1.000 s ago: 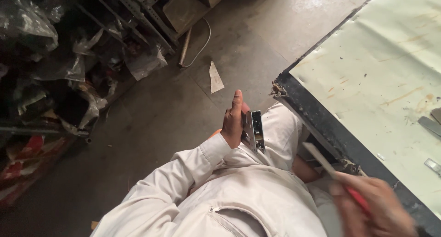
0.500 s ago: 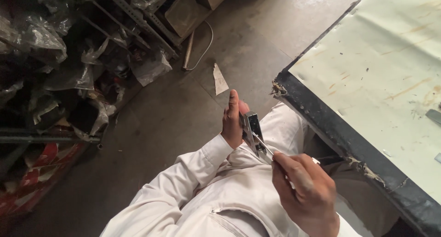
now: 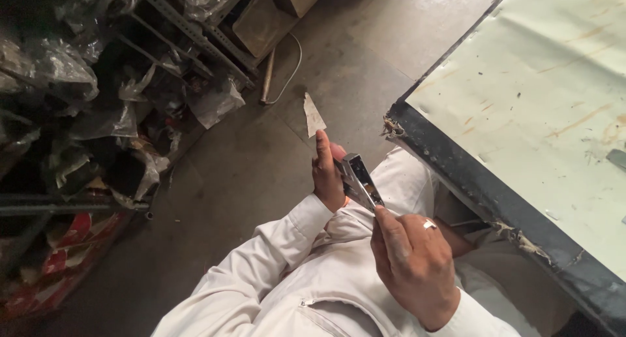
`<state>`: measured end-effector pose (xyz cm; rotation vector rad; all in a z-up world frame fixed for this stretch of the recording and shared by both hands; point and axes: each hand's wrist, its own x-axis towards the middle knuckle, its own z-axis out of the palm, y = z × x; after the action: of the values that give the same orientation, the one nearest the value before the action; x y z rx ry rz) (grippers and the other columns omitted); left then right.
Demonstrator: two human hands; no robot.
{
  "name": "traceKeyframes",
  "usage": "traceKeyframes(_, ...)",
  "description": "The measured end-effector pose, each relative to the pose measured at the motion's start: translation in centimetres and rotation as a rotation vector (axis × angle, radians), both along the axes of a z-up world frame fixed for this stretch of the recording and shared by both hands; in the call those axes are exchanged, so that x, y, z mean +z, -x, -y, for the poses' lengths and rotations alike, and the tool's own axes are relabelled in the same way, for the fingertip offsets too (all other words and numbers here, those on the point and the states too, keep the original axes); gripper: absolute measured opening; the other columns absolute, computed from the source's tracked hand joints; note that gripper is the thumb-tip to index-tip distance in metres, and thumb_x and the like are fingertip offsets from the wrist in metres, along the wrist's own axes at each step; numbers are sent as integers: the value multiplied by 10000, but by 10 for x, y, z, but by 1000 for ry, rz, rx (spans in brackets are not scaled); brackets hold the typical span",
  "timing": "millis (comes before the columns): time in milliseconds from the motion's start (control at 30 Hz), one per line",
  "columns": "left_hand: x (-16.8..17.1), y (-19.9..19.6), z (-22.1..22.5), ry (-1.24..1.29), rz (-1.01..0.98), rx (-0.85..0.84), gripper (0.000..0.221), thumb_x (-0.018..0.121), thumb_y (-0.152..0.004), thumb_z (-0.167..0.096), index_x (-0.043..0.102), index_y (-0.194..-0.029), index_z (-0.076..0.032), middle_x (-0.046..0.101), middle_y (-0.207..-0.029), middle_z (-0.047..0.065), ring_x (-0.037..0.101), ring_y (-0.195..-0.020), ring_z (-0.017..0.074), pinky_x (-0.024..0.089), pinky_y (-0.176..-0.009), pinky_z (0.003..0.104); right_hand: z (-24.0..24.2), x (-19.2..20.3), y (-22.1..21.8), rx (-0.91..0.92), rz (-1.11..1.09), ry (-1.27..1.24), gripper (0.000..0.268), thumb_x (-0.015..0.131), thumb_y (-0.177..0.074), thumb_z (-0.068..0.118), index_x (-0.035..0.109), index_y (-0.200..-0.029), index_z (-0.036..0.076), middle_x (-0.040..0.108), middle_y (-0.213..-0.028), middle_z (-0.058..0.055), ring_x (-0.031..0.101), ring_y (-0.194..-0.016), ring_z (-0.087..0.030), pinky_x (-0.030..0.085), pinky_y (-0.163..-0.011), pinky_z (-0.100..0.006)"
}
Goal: Disassembling, cleaning, and repairing a heavy-duty metal stapler gun.
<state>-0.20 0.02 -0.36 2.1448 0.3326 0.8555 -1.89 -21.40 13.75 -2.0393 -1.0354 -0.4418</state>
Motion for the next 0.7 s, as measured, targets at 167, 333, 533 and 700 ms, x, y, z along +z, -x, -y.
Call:
traceKeyframes(167, 13, -4, 6, 844, -99, 80, 727, 282, -1058, -653, 546, -699, -80, 553, -625, 3, 516, -578, 122, 458, -578, 294, -1, -3, 3, 0, -61, -75, 346, 759, -844, 4, 645, -1170, -10, 588, -741, -103, 565, -582, -274, 447, -538, -412)
traceKeyframes(333, 19, -4, 10, 1026, -174, 123, 728, 323, -1011, -701, 548, -681, -92, 549, -606, 4, 515, -546, 117, 441, -537, 286, 1, -4, 3, -5, -62, -105, 325, 771, -842, 4, 659, -1147, -6, 560, -685, -84, 553, -556, -262, 432, -519, -407)
traceKeyframes(533, 5, -3, 12, 1246, -135, -30, 657, 385, -961, -756, 525, -788, -138, 547, -703, -21, 535, -634, 96, 455, -596, 258, 4, -6, 2, -45, -7, -74, 323, 762, -856, -12, 645, -1156, -22, 551, -687, -75, 547, -558, -248, 442, -521, -405)
traceKeyframes(700, 8, 0, 16, 1156, -174, -16, 635, 402, -962, -776, 474, -787, -170, 482, -708, -47, 447, -614, 78, 369, -552, 250, 10, -6, 3, 50, -106, -134, 359, 772, -812, -16, 680, -1158, -1, 527, -641, -59, 519, -515, -231, 412, -485, -400)
